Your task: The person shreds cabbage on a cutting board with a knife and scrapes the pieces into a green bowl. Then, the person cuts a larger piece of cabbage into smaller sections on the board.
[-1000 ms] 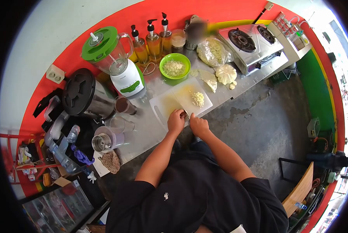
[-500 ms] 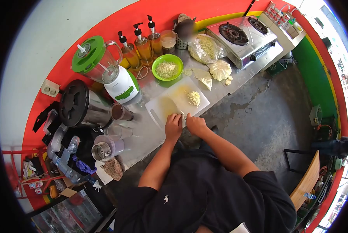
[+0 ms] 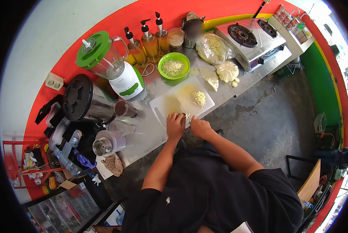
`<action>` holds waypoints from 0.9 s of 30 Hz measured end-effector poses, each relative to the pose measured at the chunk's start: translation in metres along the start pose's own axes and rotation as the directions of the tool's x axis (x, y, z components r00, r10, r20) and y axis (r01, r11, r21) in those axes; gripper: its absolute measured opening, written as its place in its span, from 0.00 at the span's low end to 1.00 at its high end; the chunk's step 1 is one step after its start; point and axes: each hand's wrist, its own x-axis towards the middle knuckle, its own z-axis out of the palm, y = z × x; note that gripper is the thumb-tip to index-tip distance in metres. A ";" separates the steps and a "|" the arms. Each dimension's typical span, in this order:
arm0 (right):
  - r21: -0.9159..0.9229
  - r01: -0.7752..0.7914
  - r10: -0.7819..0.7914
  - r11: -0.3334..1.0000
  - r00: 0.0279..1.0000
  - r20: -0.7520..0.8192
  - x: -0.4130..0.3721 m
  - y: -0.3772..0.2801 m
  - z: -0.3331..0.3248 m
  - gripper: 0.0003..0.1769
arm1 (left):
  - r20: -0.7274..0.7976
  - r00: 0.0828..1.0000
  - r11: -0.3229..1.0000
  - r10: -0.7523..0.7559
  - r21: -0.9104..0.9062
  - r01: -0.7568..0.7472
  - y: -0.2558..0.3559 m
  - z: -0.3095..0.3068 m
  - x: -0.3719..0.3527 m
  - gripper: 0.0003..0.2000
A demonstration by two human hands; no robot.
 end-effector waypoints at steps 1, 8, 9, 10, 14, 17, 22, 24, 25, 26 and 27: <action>0.012 -0.002 0.002 1.000 1.000 -0.020 -0.002 -0.001 0.003 0.17 | 0.002 1.000 1.000 0.008 0.002 -0.008 -0.001 0.000 0.000 0.06; 0.019 0.010 -0.009 1.000 0.999 -0.032 0.011 -0.003 -0.003 0.17 | -0.005 0.999 0.999 0.033 0.019 -0.032 -0.005 0.002 -0.004 0.06; 0.006 0.022 -0.022 1.000 1.000 -0.015 0.008 -0.001 -0.001 0.17 | -0.001 0.999 0.999 0.033 0.027 -0.033 -0.005 0.003 -0.003 0.06; -0.009 0.035 -0.035 0.999 0.999 0.003 0.006 0.000 0.000 0.17 | 0.000 1.000 0.999 0.031 0.035 -0.031 -0.006 0.004 -0.003 0.06; 0.009 0.005 -0.005 1.000 0.998 -0.057 0.001 -0.004 0.013 0.19 | -0.017 1.000 1.000 0.004 0.011 -0.004 -0.009 0.005 -0.003 0.06; -0.019 -0.003 0.002 1.000 1.000 -0.011 0.005 -0.008 -0.003 0.17 | 0.000 1.000 1.000 -0.010 -0.020 0.010 -0.003 0.000 -0.001 0.06; -0.032 0.006 -0.005 0.999 1.000 0.023 0.000 -0.007 0.005 0.18 | -0.039 0.998 0.999 -0.039 0.004 0.039 -0.001 0.003 -0.001 0.05; -0.034 0.022 -0.021 0.999 0.999 0.033 -0.001 -0.006 0.006 0.20 | -0.063 0.996 0.998 -0.058 -0.013 0.057 -0.001 0.004 0.000 0.05; -0.045 0.036 -0.034 0.998 0.999 0.039 0.002 -0.005 0.003 0.20 | -0.068 0.996 0.998 -0.063 -0.024 0.061 0.000 0.004 0.000 0.05; -0.034 0.056 -0.054 0.998 0.997 0.047 0.009 -0.005 -0.002 0.21 | -0.075 0.995 0.997 -0.073 -0.017 0.072 0.001 0.004 -0.001 0.05; -0.019 0.074 -0.073 0.997 0.996 0.055 0.012 -0.006 -0.005 0.22 | -0.065 0.994 0.996 -0.089 -0.019 0.088 0.002 0.003 -0.001 0.05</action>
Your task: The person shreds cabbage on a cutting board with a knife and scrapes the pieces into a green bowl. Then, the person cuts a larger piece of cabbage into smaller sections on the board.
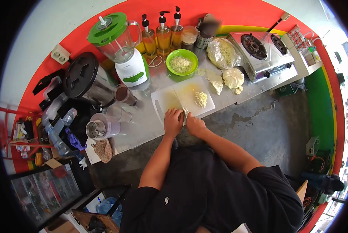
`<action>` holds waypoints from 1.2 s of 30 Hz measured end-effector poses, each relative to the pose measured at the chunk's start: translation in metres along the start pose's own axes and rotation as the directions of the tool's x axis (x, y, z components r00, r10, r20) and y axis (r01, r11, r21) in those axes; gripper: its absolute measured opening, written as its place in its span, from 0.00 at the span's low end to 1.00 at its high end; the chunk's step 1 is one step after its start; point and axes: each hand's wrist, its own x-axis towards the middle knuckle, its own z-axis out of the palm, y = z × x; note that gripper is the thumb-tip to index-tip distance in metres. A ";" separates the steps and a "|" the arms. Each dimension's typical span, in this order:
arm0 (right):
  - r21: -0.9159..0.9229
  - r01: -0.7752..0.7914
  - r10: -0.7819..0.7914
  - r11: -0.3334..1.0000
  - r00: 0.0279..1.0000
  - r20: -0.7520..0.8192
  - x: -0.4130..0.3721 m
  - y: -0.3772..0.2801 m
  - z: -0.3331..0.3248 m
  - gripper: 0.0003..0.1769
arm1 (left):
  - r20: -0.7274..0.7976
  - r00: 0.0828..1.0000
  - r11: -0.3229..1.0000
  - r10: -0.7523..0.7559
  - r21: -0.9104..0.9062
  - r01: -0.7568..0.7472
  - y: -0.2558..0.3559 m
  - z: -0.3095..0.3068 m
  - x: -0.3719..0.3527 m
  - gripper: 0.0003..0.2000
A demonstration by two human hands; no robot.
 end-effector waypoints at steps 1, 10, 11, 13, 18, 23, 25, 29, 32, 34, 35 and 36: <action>0.003 0.010 -0.010 1.000 1.000 0.005 0.000 0.000 -0.002 0.22 | 0.013 1.000 1.000 -0.014 0.000 0.014 0.002 -0.002 -0.001 0.05; 0.048 0.061 -0.064 0.997 0.996 0.062 -0.001 0.016 -0.007 0.19 | -0.062 0.994 0.995 -0.092 -0.051 0.089 0.013 0.005 -0.005 0.05; 0.060 0.079 -0.084 0.995 0.994 0.076 0.003 0.018 -0.013 0.19 | -0.066 0.993 0.995 -0.093 -0.043 0.090 0.014 0.005 -0.005 0.05; 0.076 0.106 -0.113 0.991 0.989 0.091 0.004 0.020 -0.014 0.19 | -0.119 0.990 0.994 -0.080 -0.087 0.070 0.019 0.003 -0.007 0.05; 0.053 0.112 -0.116 0.992 0.990 0.077 -0.001 0.025 0.002 0.21 | -0.106 0.981 0.986 -0.160 -0.060 0.155 0.020 0.006 -0.008 0.05; 0.068 0.136 -0.144 0.988 0.983 0.116 0.010 0.026 -0.012 0.23 | -0.082 0.977 0.979 -0.194 -0.085 0.187 0.020 0.007 -0.008 0.04; 0.061 0.148 -0.154 0.987 0.980 0.123 0.007 0.028 -0.011 0.23 | -0.111 0.970 0.975 -0.216 -0.078 0.208 0.020 0.011 -0.009 0.04; 0.017 0.151 -0.152 0.988 0.982 0.109 0.000 0.032 -0.004 0.23 | -0.141 0.957 0.967 -0.253 -0.067 0.246 0.022 0.017 -0.010 0.05; 0.015 0.156 -0.157 0.988 0.976 0.150 0.009 0.029 -0.013 0.25 | -0.147 0.957 0.968 -0.251 -0.059 0.245 0.024 0.013 -0.011 0.05; 0.010 0.163 -0.162 0.987 0.969 0.184 0.007 0.026 -0.018 0.26 | -0.141 0.963 0.972 -0.229 -0.086 0.218 0.025 0.012 -0.011 0.04; 0.015 0.149 -0.150 0.989 0.970 0.190 0.003 0.025 -0.020 0.25 | -0.139 0.964 0.973 -0.226 -0.085 0.216 0.025 0.011 -0.010 0.04; 0.017 0.137 -0.138 0.990 0.971 0.194 0.001 0.025 -0.019 0.24 | -0.131 0.962 0.970 -0.238 -0.076 0.230 0.024 0.012 -0.011 0.04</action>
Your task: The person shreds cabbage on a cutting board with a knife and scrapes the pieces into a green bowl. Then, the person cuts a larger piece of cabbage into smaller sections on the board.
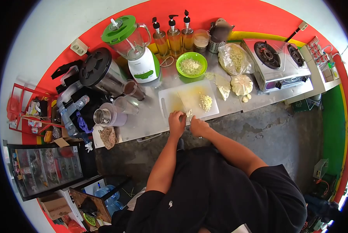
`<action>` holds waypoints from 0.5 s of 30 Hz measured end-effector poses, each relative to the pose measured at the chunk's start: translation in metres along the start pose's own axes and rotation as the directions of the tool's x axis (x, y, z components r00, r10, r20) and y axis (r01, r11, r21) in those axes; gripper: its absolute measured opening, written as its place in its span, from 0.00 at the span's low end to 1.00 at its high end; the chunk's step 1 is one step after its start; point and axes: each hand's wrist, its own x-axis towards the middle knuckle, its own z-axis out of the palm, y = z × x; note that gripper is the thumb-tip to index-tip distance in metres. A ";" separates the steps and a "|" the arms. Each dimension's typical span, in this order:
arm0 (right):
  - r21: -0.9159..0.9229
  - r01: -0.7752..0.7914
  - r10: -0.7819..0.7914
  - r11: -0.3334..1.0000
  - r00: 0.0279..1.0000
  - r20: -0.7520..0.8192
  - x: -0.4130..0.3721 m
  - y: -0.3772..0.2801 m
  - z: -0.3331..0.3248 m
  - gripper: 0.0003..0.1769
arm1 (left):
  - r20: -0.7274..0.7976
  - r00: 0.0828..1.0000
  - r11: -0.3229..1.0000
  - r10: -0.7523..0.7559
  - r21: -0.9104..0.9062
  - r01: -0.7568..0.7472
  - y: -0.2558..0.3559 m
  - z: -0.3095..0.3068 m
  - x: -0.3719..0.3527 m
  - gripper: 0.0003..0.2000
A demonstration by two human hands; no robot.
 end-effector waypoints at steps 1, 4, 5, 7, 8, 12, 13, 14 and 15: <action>-0.003 0.001 -0.001 1.000 1.000 -0.001 -0.001 0.000 0.005 0.24 | 0.005 1.000 1.000 -0.014 0.010 0.014 -0.001 0.001 0.000 0.04; -0.005 -0.024 0.024 1.000 0.997 -0.072 -0.003 -0.001 0.010 0.22 | -0.006 1.000 1.000 -0.001 0.020 0.001 -0.004 0.001 0.001 0.06; 0.001 -0.004 0.004 1.000 0.998 -0.060 0.001 0.000 0.006 0.22 | -0.009 1.000 1.000 -0.004 0.019 0.004 -0.005 0.002 -0.001 0.06; 0.010 0.016 -0.015 1.000 0.999 -0.049 0.008 0.001 0.002 0.22 | -0.007 1.000 1.000 0.017 -0.002 -0.017 -0.003 -0.001 0.001 0.06; 0.017 0.016 -0.015 1.000 0.999 -0.041 0.010 0.001 0.000 0.24 | -0.004 1.000 1.000 0.018 -0.002 -0.018 -0.002 -0.002 0.001 0.06; 0.007 -0.013 0.014 1.000 0.998 -0.056 0.004 0.000 0.013 0.25 | 0.011 1.000 1.000 0.011 0.011 -0.011 -0.004 -0.001 0.001 0.05; -0.001 -0.015 0.015 1.000 0.999 -0.051 0.004 -0.001 0.013 0.25 | -0.015 1.000 0.999 0.011 0.034 -0.010 -0.003 0.001 0.000 0.05; -0.005 -0.019 0.019 1.000 0.998 -0.068 0.005 -0.003 0.014 0.22 | -0.018 1.000 1.000 0.002 0.028 -0.001 -0.003 0.002 -0.001 0.05; -0.006 -0.023 0.023 1.000 0.996 -0.085 0.004 -0.005 0.013 0.19 | -0.023 1.000 0.999 0.018 0.038 -0.017 -0.002 0.001 -0.001 0.05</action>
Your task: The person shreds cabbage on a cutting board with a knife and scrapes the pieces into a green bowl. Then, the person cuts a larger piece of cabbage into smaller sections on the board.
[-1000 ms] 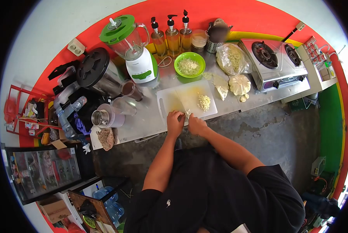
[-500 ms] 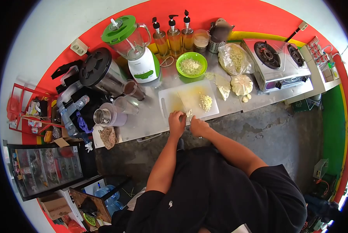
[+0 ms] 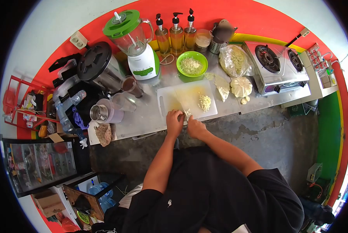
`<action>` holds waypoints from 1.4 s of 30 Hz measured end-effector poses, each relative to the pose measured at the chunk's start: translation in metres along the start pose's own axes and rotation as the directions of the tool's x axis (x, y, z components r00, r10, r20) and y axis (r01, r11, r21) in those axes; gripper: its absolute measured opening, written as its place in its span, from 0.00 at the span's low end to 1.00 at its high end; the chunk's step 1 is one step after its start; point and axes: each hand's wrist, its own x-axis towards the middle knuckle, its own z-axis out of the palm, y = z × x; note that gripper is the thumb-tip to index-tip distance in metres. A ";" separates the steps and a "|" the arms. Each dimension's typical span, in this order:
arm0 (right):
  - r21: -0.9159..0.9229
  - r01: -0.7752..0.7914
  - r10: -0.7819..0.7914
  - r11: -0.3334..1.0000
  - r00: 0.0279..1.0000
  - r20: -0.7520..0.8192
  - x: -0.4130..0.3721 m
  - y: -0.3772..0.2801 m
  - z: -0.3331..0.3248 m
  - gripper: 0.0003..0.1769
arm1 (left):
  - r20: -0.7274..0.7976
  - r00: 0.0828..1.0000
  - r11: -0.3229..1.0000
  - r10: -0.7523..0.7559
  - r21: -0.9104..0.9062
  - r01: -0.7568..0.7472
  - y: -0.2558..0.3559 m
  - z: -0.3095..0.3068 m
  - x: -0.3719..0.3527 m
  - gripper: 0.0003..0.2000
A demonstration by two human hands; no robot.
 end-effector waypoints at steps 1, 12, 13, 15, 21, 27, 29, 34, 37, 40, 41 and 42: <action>-0.005 -0.003 0.003 1.000 1.000 0.002 0.002 0.000 -0.004 0.19 | -0.005 1.000 1.000 0.020 0.011 -0.020 0.001 -0.001 0.001 0.05; 0.021 0.025 -0.025 0.999 1.000 0.017 0.010 0.002 -0.006 0.24 | -0.021 0.999 0.999 0.044 -0.023 -0.044 -0.001 -0.001 0.002 0.04; 0.023 0.025 -0.025 0.999 1.000 0.017 0.011 0.003 -0.011 0.24 | -0.011 0.999 0.999 0.040 -0.016 -0.040 -0.002 0.000 0.002 0.04; -0.042 0.039 -0.037 0.998 0.998 0.058 0.010 0.003 -0.017 0.23 | 0.005 0.999 0.999 0.039 -0.005 -0.039 -0.004 -0.001 0.001 0.04; -0.048 0.022 -0.022 0.999 1.000 0.009 -0.004 -0.003 -0.006 0.19 | -0.026 0.999 1.000 0.027 -0.007 -0.027 -0.004 0.001 0.001 0.03; -0.067 0.032 -0.028 0.997 0.998 0.048 0.002 -0.001 -0.016 0.19 | -0.001 0.999 0.999 0.036 0.000 -0.036 -0.003 -0.001 0.001 0.05; -0.082 0.029 -0.025 0.996 0.999 0.044 -0.003 0.001 -0.005 0.19 | -0.036 0.998 0.998 0.052 -0.022 -0.053 -0.005 0.002 0.000 0.05; -0.025 0.052 -0.052 0.998 0.999 0.008 0.008 0.002 -0.012 0.20 | -0.034 0.997 0.998 0.062 -0.019 -0.063 -0.008 0.000 -0.003 0.05; -0.061 0.047 -0.043 0.997 0.997 0.056 0.005 0.000 -0.016 0.20 | -0.028 0.996 0.996 0.082 -0.033 -0.083 -0.011 0.000 -0.001 0.05; -0.053 0.025 -0.023 0.998 0.999 0.047 -0.007 0.001 -0.005 0.22 | -0.053 0.995 0.996 0.087 -0.032 -0.088 -0.012 0.000 -0.004 0.06; -0.034 0.036 -0.034 0.999 0.999 0.035 -0.006 0.002 -0.002 0.22 | -0.061 0.994 0.996 0.088 -0.026 -0.089 -0.011 0.001 -0.004 0.06; -0.016 0.048 -0.048 0.999 0.999 0.022 -0.002 0.003 -0.002 0.23 | -0.072 0.994 0.996 0.088 -0.027 -0.090 -0.011 0.001 -0.003 0.06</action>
